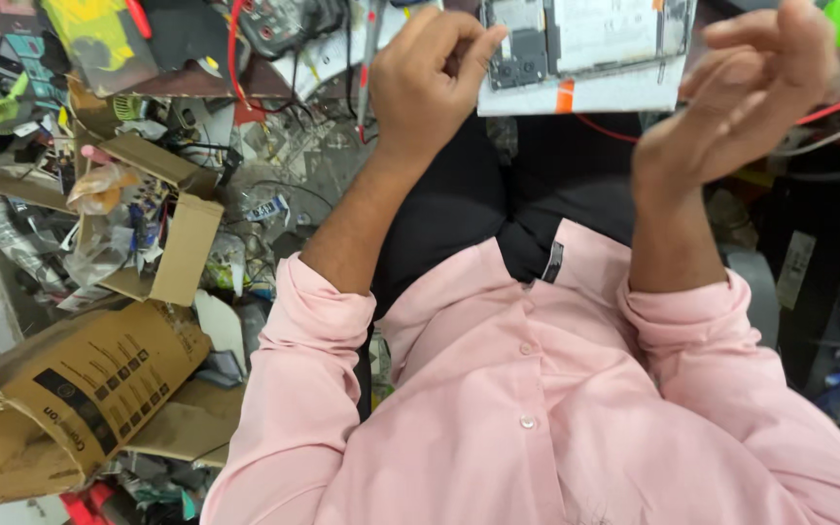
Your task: The person pries open the back cover of a blue smartphone, removes the battery, and unscrews and lifts out an internal component using a screwdriver at a cluttered repair workbench.
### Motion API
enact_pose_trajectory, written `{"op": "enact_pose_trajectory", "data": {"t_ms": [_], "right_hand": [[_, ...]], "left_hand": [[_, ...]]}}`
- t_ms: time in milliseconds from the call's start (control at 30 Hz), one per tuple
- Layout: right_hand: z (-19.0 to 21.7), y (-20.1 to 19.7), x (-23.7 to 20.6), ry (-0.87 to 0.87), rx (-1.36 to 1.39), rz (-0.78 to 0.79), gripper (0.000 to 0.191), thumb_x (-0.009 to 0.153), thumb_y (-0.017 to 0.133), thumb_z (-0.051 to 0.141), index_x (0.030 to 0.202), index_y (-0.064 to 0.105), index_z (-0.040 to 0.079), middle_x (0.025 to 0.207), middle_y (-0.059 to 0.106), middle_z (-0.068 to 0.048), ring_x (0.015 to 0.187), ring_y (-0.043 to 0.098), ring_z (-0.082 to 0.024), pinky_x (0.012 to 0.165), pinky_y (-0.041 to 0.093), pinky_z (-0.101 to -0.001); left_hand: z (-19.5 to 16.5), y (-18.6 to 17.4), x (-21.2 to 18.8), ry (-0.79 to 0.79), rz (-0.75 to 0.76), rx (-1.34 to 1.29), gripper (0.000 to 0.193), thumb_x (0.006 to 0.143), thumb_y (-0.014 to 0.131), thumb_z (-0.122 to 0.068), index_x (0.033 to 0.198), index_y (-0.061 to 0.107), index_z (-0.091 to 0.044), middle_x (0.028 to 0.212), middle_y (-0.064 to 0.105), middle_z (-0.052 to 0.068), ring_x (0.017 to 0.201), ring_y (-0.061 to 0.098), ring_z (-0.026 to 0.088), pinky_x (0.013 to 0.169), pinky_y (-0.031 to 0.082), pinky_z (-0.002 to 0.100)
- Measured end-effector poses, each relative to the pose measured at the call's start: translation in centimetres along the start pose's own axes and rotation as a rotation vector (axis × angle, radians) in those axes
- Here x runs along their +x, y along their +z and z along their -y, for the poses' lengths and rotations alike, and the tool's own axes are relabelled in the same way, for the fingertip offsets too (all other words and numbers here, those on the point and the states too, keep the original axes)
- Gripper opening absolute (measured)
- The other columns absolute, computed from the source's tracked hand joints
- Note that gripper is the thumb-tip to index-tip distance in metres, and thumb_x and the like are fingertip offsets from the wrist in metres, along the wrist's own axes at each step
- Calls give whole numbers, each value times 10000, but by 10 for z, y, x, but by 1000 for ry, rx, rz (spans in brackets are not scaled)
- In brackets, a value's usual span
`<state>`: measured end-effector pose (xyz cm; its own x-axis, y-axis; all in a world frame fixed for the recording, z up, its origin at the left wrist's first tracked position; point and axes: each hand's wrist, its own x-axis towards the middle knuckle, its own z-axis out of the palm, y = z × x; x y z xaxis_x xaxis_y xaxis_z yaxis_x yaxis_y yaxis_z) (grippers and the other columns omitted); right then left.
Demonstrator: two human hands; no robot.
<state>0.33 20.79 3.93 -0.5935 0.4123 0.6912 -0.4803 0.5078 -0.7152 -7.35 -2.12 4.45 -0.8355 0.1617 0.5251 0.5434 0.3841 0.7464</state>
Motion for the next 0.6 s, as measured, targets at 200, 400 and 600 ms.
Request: {"op": "enact_pose_trajectory", "data": {"t_ms": [200,400,600], "right_hand": [[8,-4,-4,273,-44,450,242,1242,557,43,1477,526,89,1085,717,-191,767,692,-202,652,521,-255],[25,3,13,912,474,509,561,1190,468,68,1685,204,79,1270,748,-290,834,767,-249,661,608,-273],[47,12,49,1131,485,577,679,1105,420,106,1747,197,112,1343,691,-266,926,778,-242,656,597,-284]], "left_hand": [[1,1,-5,-16,-17,9,203,929,833,-211,841,690,-96,801,621,-11,564,571,107,533,432,283],[4,-12,-4,149,150,18,257,879,905,-347,874,742,-148,1268,648,-20,689,632,106,618,494,270],[8,-19,-2,198,317,79,260,850,919,-401,842,743,-209,1493,552,43,824,678,135,726,533,308]]}}
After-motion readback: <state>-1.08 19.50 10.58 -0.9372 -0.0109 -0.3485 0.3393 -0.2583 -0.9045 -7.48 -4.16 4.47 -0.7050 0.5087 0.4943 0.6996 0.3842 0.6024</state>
